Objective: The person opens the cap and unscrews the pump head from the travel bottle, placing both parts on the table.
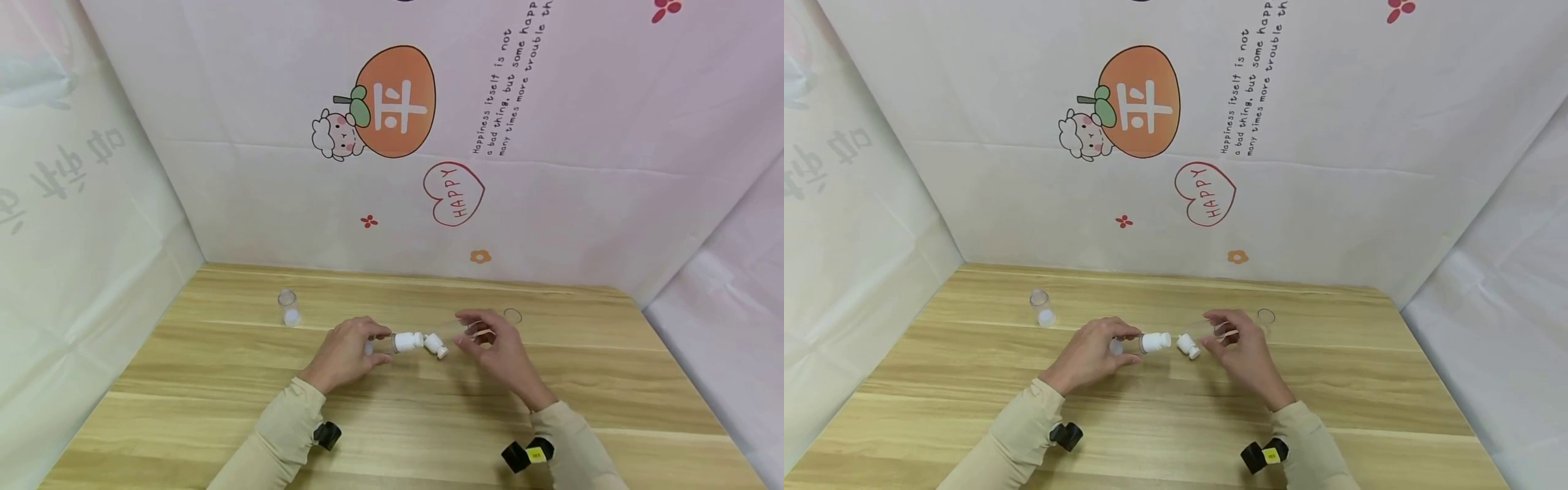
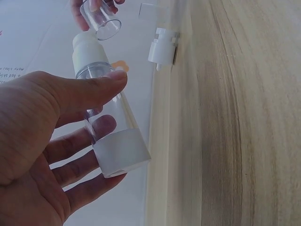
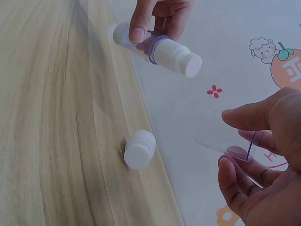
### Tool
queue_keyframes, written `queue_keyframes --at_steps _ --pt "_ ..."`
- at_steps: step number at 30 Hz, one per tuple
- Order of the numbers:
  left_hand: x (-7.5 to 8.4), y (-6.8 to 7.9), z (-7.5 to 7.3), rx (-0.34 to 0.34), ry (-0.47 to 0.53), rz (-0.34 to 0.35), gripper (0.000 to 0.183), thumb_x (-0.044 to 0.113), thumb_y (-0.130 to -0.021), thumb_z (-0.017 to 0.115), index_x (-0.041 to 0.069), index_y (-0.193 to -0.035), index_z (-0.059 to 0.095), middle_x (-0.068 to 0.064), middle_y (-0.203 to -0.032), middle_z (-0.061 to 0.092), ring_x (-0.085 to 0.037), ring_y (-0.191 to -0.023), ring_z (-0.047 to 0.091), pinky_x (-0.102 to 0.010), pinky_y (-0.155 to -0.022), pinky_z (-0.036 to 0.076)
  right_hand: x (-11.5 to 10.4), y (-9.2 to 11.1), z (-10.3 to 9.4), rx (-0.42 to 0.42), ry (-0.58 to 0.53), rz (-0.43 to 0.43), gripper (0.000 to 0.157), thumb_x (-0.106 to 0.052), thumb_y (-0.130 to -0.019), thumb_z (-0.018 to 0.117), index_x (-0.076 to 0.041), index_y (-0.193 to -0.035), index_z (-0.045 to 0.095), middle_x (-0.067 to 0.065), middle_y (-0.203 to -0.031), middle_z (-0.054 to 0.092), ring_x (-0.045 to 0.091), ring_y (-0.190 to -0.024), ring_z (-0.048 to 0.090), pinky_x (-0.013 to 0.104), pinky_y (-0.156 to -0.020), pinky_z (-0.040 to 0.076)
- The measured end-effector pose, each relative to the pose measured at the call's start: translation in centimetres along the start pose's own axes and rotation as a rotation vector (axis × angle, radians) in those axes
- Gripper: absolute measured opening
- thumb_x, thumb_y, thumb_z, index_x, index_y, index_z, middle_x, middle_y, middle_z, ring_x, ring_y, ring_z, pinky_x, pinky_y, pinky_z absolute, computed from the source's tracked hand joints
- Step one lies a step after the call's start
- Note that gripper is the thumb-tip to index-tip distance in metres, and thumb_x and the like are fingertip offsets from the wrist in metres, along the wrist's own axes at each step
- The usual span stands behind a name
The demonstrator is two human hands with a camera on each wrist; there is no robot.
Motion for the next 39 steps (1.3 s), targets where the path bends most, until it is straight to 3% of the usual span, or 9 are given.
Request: queue_keyframes --at_steps 8,18,24,39 --pt "0.1 0.1 -0.2 0.003 0.015 -0.011 0.034 0.021 -0.080 0.089 0.009 -0.110 0.078 -0.004 -0.103 0.074 -0.020 -0.085 0.066 -0.034 -0.067 0.051 0.7 -0.4 -0.5 0.039 0.051 0.055 0.035 0.002 -0.088 0.076 -0.004 -0.122 0.069 0.012 -0.108 0.060 0.027 -0.092 0.060 0.027 -0.073 0.053" --pt "0.2 0.2 0.0 -0.008 0.015 -0.021 0.034 0.022 -0.080 0.088 0.010 -0.110 0.078 -0.003 -0.104 0.074 -0.019 -0.086 0.066 -0.033 -0.069 0.051 2.4 -0.6 -0.1 0.034 0.213 0.045 0.040 0.002 -0.089 0.075 -0.001 -0.128 0.067 0.024 -0.109 0.057 0.027 -0.087 0.058 0.028 -0.068 0.051" --pt "0.4 0.2 0.0 -0.009 0.021 -0.020 0.034 0.022 -0.081 0.088 0.010 -0.111 0.077 -0.003 -0.105 0.074 -0.022 -0.087 0.067 -0.035 -0.070 0.052 3.4 -0.4 0.3 0.022 0.244 0.022 0.041 0.003 -0.088 0.075 0.001 -0.128 0.066 0.024 -0.108 0.056 0.025 -0.085 0.057 0.028 -0.065 0.051" --pt "0.4 0.2 0.1 -0.013 0.033 -0.016 0.033 0.020 -0.081 0.087 0.008 -0.111 0.077 -0.006 -0.105 0.075 -0.022 -0.086 0.068 -0.034 -0.070 0.051 3.9 -0.1 0.8 -0.007 0.332 0.069 0.040 0.002 -0.088 0.075 0.001 -0.127 0.067 0.022 -0.109 0.057 0.030 -0.088 0.059 0.040 -0.071 0.051"
Point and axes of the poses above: each hand's wrist, its own y-axis away from the middle knuckle, its own z-axis out of the palm, x = y × z, the point moved 4 cm from there along -y, towards the middle knuckle
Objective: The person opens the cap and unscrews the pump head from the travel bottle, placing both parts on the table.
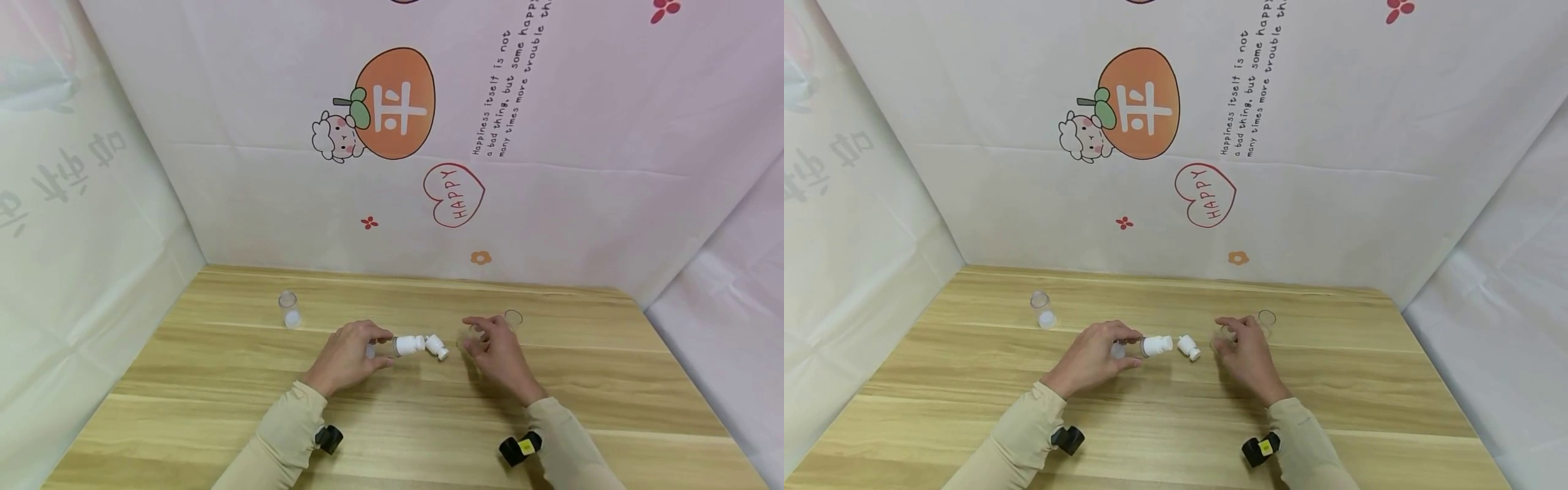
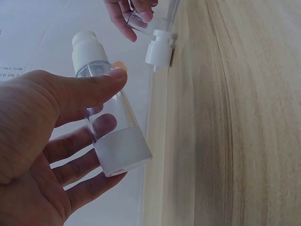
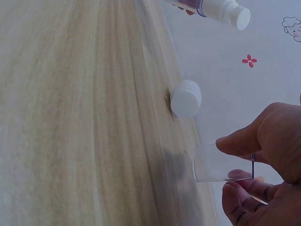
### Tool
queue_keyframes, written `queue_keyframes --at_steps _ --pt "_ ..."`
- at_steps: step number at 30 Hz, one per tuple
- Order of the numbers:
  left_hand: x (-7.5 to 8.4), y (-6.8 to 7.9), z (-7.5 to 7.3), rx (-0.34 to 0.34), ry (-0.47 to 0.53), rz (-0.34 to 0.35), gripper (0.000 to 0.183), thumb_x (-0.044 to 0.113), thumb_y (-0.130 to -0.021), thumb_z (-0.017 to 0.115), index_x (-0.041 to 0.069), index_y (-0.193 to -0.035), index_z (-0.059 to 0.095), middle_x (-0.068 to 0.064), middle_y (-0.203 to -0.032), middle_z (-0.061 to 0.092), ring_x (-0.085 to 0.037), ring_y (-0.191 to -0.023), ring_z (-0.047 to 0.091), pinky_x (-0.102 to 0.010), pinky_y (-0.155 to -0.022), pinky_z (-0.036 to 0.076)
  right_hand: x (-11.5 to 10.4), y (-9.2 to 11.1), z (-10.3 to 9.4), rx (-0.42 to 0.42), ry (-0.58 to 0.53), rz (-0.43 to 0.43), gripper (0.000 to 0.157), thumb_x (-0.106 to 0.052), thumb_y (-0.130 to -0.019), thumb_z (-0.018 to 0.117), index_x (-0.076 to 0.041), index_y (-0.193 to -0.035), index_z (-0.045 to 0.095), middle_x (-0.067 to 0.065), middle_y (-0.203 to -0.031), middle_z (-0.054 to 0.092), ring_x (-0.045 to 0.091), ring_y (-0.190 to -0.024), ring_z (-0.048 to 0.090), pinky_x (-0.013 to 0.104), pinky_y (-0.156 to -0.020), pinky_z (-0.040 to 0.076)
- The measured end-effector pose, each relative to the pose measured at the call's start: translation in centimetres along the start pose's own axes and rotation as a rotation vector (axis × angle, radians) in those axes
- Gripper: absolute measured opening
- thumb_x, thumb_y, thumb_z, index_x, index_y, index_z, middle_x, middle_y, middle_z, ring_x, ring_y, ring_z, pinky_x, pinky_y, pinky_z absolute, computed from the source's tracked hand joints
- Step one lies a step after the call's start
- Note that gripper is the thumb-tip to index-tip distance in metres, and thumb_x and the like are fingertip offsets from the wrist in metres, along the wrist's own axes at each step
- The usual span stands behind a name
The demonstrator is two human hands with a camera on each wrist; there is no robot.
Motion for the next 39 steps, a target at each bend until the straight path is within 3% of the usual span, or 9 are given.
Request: queue_keyframes --at_steps 23,39 --pt "-0.11 -0.06 0.03 -0.005 -0.014 -0.003 0.033 0.021 -0.082 0.087 0.010 -0.111 0.077 -0.004 -0.105 0.074 -0.020 -0.087 0.067 -0.033 -0.069 0.051 0.43 -0.51 0.38 -0.031 0.079 0.057 0.041 -0.004 -0.090 0.074 -0.002 -0.130 0.066 0.021 -0.110 0.057 0.030 -0.092 0.057 0.044 -0.075 0.048" --pt "-0.07 -0.05 0.06 -0.009 -0.008 -0.001 0.034 0.021 -0.082 0.087 0.010 -0.112 0.077 -0.006 -0.106 0.074 -0.019 -0.085 0.066 -0.032 -0.068 0.051 -0.07 -0.48 0.11 -0.052 0.127 0.042 0.046 -0.003 -0.089 0.074 -0.003 -0.134 0.064 0.021 -0.107 0.056 0.030 -0.090 0.057 0.047 -0.074 0.048"
Point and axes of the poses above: each hand's wrist, its own y-axis away from the middle knuckle, its own z-axis out of the palm, x = y × z, the point moved 4 cm from there along -y, towards the middle knuckle
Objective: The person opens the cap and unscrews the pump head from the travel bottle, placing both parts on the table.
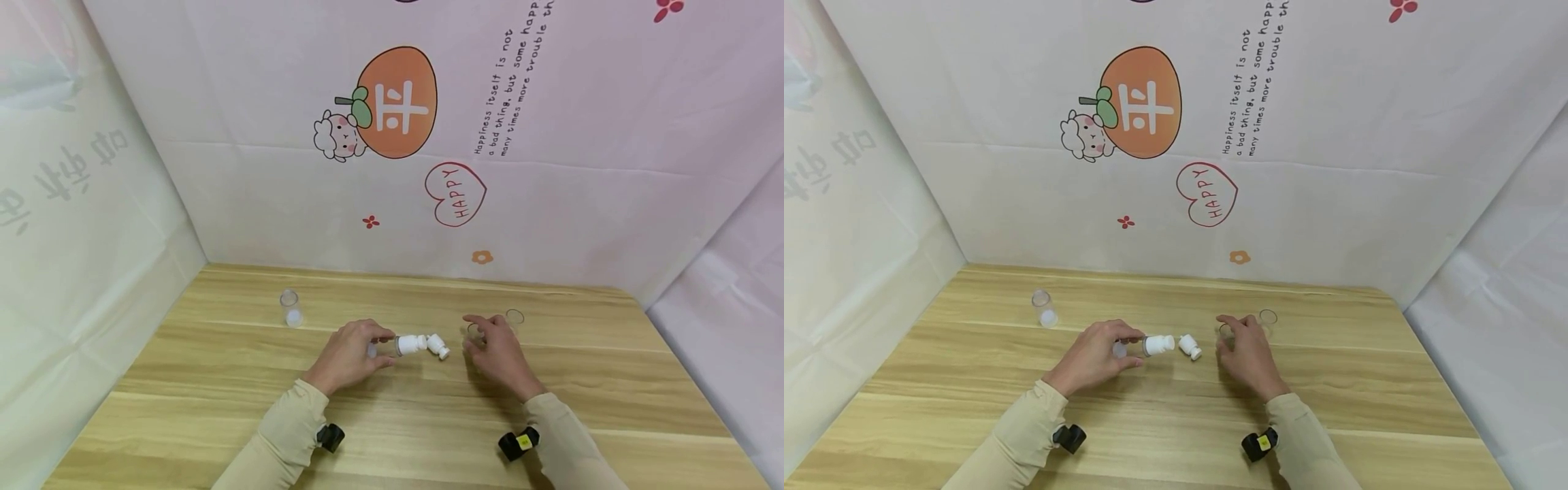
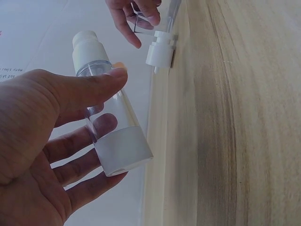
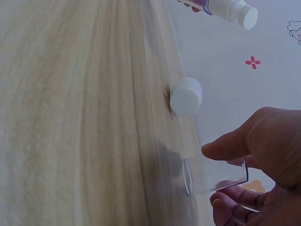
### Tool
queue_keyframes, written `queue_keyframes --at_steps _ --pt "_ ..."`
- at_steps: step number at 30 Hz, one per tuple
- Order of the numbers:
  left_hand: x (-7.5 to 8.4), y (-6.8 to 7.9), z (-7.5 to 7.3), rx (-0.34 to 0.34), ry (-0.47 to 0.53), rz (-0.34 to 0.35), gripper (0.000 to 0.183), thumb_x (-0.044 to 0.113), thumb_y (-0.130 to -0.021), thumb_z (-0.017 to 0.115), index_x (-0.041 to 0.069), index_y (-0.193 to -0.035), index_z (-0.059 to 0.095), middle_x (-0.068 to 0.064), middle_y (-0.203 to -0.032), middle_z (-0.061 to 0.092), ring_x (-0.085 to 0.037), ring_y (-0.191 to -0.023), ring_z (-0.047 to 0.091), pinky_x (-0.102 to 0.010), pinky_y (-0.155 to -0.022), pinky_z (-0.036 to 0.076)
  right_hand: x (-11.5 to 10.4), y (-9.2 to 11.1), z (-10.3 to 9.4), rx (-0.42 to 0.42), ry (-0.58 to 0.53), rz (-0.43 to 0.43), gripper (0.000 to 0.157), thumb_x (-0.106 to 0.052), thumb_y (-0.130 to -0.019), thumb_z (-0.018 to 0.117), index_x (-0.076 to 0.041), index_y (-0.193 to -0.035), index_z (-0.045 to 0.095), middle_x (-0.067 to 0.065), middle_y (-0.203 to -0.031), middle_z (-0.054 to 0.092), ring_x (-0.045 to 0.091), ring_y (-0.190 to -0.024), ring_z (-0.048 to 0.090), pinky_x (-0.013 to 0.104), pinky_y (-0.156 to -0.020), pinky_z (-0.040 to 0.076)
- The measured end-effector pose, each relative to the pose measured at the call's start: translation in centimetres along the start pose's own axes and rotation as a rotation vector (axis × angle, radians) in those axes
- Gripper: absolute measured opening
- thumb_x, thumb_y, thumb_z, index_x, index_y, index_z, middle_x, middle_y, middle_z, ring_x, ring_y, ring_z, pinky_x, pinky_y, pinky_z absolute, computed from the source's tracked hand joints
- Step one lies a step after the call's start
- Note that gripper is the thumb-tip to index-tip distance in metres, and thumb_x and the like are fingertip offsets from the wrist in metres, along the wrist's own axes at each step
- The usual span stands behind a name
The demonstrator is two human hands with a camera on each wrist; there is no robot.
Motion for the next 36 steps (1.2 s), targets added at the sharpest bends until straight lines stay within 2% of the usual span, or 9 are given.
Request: queue_keyframes --at_steps 11,19,25,30,36 --pt "0.1 0.0 0.0 0.015 -0.007 0.010 0.034 0.024 -0.082 0.087 0.010 -0.111 0.077 -0.003 -0.106 0.074 -0.018 -0.086 0.067 -0.032 -0.069 0.051 -0.2 0.1 -0.8 0.033 0.016 -0.021 0.051 -0.009 -0.087 0.079 0.000 -0.134 0.062 0.022 -0.108 0.055 0.029 -0.087 0.055 0.040 -0.067 0.045" --pt "0.3 0.1 0.0 0.020 -0.009 0.006 0.034 0.023 -0.081 0.088 0.010 -0.111 0.078 -0.002 -0.106 0.074 -0.020 -0.088 0.066 -0.032 -0.070 0.051 -1.2 0.6 -1.8 0.063 -0.062 0.003 0.050 -0.011 -0.087 0.079 -0.004 -0.134 0.064 0.024 -0.116 0.054 0.038 -0.099 0.057 0.047 -0.074 0.050" --pt "0.6 0.0 0.3 0.019 -0.024 0.017 0.034 0.021 -0.081 0.088 0.009 -0.110 0.078 -0.003 -0.105 0.073 -0.023 -0.089 0.064 -0.033 -0.069 0.050 -2.7 0.9 -2.2 0.060 -0.069 -0.063 0.050 -0.011 -0.083 0.083 -0.005 -0.130 0.066 0.023 -0.112 0.056 0.036 -0.097 0.056 0.043 -0.074 0.047" --pt "0.8 0.0 0.5 0.026 -0.053 0.035 0.034 0.023 -0.080 0.089 0.009 -0.109 0.078 -0.002 -0.102 0.073 -0.019 -0.086 0.062 -0.030 -0.067 0.048 -4.0 1.3 -2.4 0.069 -0.040 -0.124 0.051 -0.009 -0.080 0.086 -0.004 -0.127 0.067 0.018 -0.108 0.057 0.035 -0.096 0.056 0.043 -0.075 0.047" --pt "0.8 -0.1 0.4 0.051 -0.058 0.043 0.034 0.022 -0.078 0.090 0.010 -0.108 0.078 -0.003 -0.100 0.072 -0.017 -0.084 0.060 -0.030 -0.065 0.047 -5.1 1.6 -2.2 0.027 -0.025 -0.170 0.056 -0.016 -0.077 0.090 -0.007 -0.127 0.068 0.012 -0.106 0.057 0.028 -0.096 0.052 0.041 -0.075 0.044"
Point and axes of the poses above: each hand's wrist, its own y-axis away from the middle knuckle, its own z-axis out of the palm, x = y × z, the point moved 4 cm from there along -y, towards the middle knuckle
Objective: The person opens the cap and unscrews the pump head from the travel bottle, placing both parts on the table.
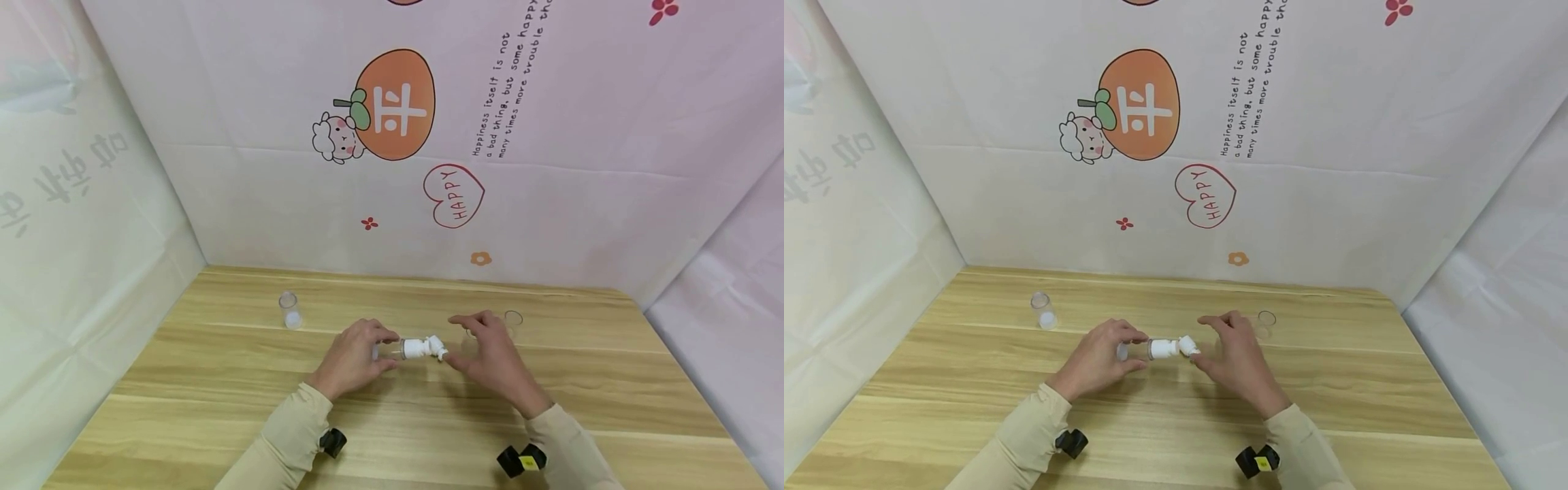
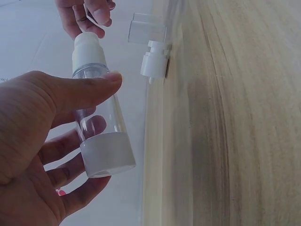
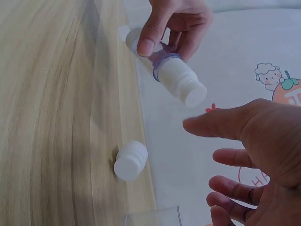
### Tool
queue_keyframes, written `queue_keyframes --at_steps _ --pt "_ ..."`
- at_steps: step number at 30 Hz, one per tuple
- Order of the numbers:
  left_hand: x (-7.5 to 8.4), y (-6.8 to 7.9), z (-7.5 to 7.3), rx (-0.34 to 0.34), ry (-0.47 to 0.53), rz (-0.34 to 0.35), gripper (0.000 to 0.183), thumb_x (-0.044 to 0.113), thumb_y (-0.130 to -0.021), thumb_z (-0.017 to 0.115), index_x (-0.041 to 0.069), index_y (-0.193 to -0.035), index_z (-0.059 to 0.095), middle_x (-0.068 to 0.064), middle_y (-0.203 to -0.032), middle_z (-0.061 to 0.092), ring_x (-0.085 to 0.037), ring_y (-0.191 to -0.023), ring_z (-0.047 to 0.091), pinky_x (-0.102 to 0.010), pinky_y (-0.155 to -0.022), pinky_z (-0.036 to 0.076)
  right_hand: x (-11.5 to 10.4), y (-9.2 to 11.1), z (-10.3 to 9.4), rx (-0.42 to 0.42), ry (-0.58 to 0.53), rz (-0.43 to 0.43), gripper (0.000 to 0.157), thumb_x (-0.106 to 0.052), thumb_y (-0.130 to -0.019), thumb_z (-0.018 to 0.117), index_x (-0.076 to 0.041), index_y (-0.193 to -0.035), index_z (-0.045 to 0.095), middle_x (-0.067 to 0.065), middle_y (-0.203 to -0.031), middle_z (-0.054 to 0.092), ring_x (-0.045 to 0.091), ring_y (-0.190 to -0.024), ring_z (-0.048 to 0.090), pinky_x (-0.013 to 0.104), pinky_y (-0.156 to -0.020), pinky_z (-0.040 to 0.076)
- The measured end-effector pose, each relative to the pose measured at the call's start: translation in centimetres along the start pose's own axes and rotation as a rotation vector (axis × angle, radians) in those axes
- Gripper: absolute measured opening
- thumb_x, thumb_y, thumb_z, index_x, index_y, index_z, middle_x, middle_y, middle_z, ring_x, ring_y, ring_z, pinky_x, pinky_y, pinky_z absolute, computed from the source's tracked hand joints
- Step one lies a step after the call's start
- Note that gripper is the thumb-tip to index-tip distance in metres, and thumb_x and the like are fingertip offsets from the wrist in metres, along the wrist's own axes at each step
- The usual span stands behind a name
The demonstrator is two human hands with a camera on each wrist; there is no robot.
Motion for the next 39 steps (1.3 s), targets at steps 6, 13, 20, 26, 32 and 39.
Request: queue_keyframes --at_steps 6,13,20,26,32,39 --pt "0.2 0.0 -0.3 0.024 -0.021 0.007 0.033 0.024 -0.079 0.089 0.012 -0.109 0.078 0.000 -0.101 0.070 -0.017 -0.089 0.058 -0.032 -0.069 0.049 -0.9 -0.1 0.6 -0.041 -0.051 -0.018 0.064 -0.029 -0.072 0.094 -0.010 -0.127 0.068 0.006 -0.107 0.057 0.025 -0.096 0.053 0.039 -0.076 0.046" --pt "0.6 -0.1 -0.5 0.074 -0.049 0.045 0.033 0.023 -0.078 0.090 0.012 -0.107 0.078 0.002 -0.100 0.068 -0.015 -0.087 0.057 -0.032 -0.071 0.049 -1.8 -0.5 1.2 -0.095 -0.162 0.025 0.058 -0.031 -0.077 0.091 -0.009 -0.125 0.068 0.006 -0.102 0.064 0.030 -0.091 0.063 0.043 -0.074 0.053" --pt "0.9 -0.3 -0.6 0.133 -0.052 0.109 0.033 0.019 -0.074 0.093 0.013 -0.103 0.078 0.002 -0.098 0.068 -0.015 -0.087 0.057 -0.034 -0.073 0.051 -1.9 -0.8 2.2 -0.157 -0.279 0.056 0.045 -0.032 -0.088 0.082 -0.005 -0.121 0.069 0.001 -0.090 0.068 0.017 -0.078 0.064 0.027 -0.065 0.051" --pt "1.2 -0.3 -0.6 0.158 -0.048 0.148 0.033 0.017 -0.072 0.094 0.013 -0.100 0.078 0.002 -0.096 0.067 -0.016 -0.085 0.056 -0.034 -0.075 0.050 -2.0 -0.9 2.9 -0.192 -0.339 0.087 0.039 -0.038 -0.096 0.072 -0.007 -0.119 0.071 -0.001 -0.091 0.069 0.013 -0.077 0.063 0.028 -0.064 0.052" --pt "1.5 -0.3 -0.5 0.157 -0.064 0.160 0.033 0.020 -0.072 0.094 0.015 -0.100 0.078 0.004 -0.096 0.066 -0.015 -0.085 0.056 -0.032 -0.075 0.051 -2.0 -1.0 3.3 -0.178 -0.384 0.058 0.025 -0.030 -0.098 0.071 -0.008 -0.109 0.073 0.000 -0.089 0.069 0.012 -0.071 0.062 0.026 -0.060 0.051" --pt "1.6 -0.3 -0.6 0.148 -0.039 0.159 0.033 0.021 -0.074 0.093 0.014 -0.103 0.079 0.003 -0.097 0.067 -0.015 -0.086 0.057 -0.033 -0.072 0.051 -2.0 -0.9 3.3 -0.153 -0.424 0.060 0.021 -0.025 -0.097 0.072 -0.006 -0.105 0.072 -0.002 -0.082 0.066 0.016 -0.069 0.062 0.026 -0.056 0.051"
Point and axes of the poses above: each hand's wrist, its own y-axis away from the middle knuckle, its own z-axis out of the palm, x = y × z, the point moved 4 cm from there along -y, towards the middle knuckle
